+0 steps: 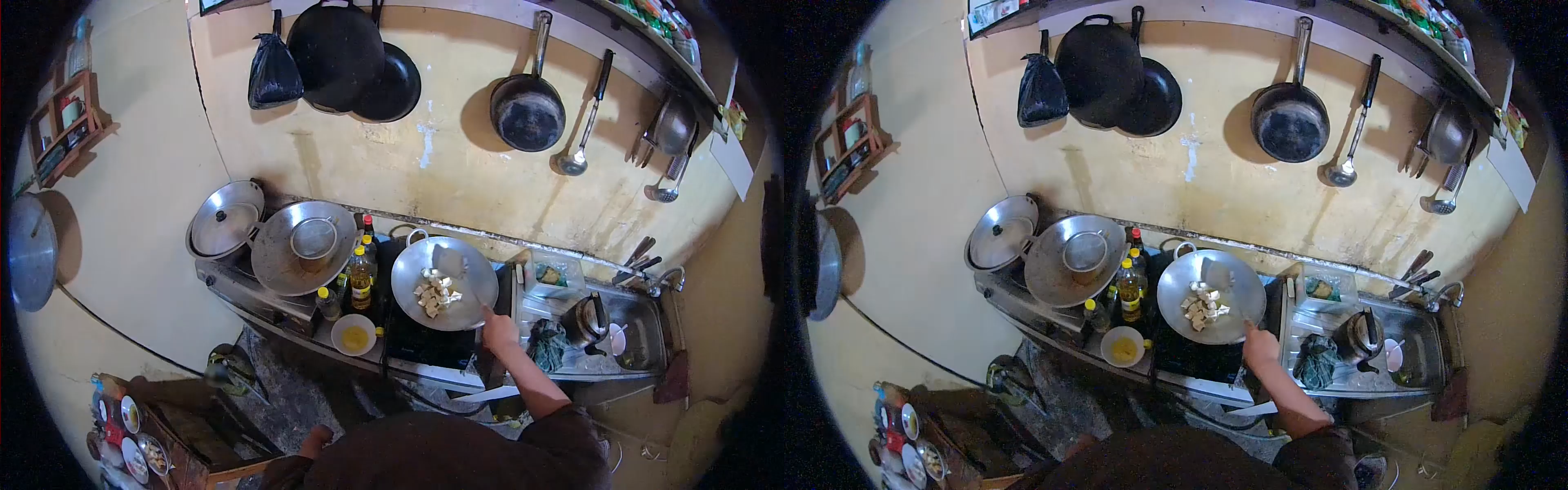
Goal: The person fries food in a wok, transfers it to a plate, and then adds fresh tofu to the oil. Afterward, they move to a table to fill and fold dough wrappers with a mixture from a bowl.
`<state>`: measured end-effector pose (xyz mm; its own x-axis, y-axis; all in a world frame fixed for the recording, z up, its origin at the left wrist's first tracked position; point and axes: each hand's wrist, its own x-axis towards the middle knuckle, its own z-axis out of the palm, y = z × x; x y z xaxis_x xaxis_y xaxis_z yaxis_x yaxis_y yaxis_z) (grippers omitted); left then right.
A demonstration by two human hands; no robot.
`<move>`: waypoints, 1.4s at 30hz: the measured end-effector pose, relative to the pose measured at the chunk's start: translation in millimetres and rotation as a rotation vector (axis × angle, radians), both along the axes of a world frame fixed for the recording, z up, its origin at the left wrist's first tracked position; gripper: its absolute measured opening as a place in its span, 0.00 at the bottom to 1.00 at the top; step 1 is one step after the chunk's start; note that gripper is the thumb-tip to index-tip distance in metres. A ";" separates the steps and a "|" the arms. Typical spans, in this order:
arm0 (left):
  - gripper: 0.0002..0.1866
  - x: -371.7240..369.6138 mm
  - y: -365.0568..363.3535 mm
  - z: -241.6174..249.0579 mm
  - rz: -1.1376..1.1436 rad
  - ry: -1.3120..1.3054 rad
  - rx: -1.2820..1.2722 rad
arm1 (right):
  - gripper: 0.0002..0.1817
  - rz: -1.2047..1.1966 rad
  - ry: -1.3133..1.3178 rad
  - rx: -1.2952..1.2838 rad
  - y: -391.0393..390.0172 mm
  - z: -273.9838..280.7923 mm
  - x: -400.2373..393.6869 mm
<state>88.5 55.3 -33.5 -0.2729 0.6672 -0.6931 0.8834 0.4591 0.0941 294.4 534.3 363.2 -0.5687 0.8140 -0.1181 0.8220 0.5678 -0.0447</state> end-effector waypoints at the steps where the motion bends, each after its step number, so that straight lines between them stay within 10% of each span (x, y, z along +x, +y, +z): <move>1: 0.09 1.9 0.5 0.5 0.059 0.017 0.026 | 0.18 0.004 -0.001 0.001 8.0 -4.5 4.0; 8: 0.09 4.7 -12.2 3.1 -0.038 -0.046 -0.031 | 0.19 -0.070 0.093 -0.036 38.6 -50.8 9.1; 11: 0.09 2.9 -21.1 3.9 -0.077 -0.065 -0.051 | 0.18 0.276 -0.014 -0.092 65.4 -97.4 -5.3; 14: 0.10 9.9 -34.2 -7.1 -0.089 -0.063 0.298 | 0.16 0.395 -0.060 -0.455 73.4 -108.6 -13.9; 16: 0.11 13.2 -38.8 -15.1 -0.098 -0.065 0.532 | 0.16 -0.221 0.424 -1.104 59.6 -96.8 -10.7; 20: 0.11 -7.5 6.2 -18.6 -0.136 -0.056 0.405 | 0.17 -0.140 0.512 -0.932 20.3 -55.8 5.4; 22: 0.11 -6.6 0.0 -12.0 -0.160 -0.049 0.319 | 0.19 0.344 0.566 -0.173 14.3 -71.9 15.1; 32: 0.12 -17.2 20.4 6.3 -0.502 -0.104 -0.175 | 0.20 0.117 0.229 -0.012 -74.3 30.0 43.0; 42: 0.10 -1.1 8.9 5.1 0.513 -0.293 -0.145 | 0.21 0.113 0.124 -0.010 -64.3 -38.2 45.2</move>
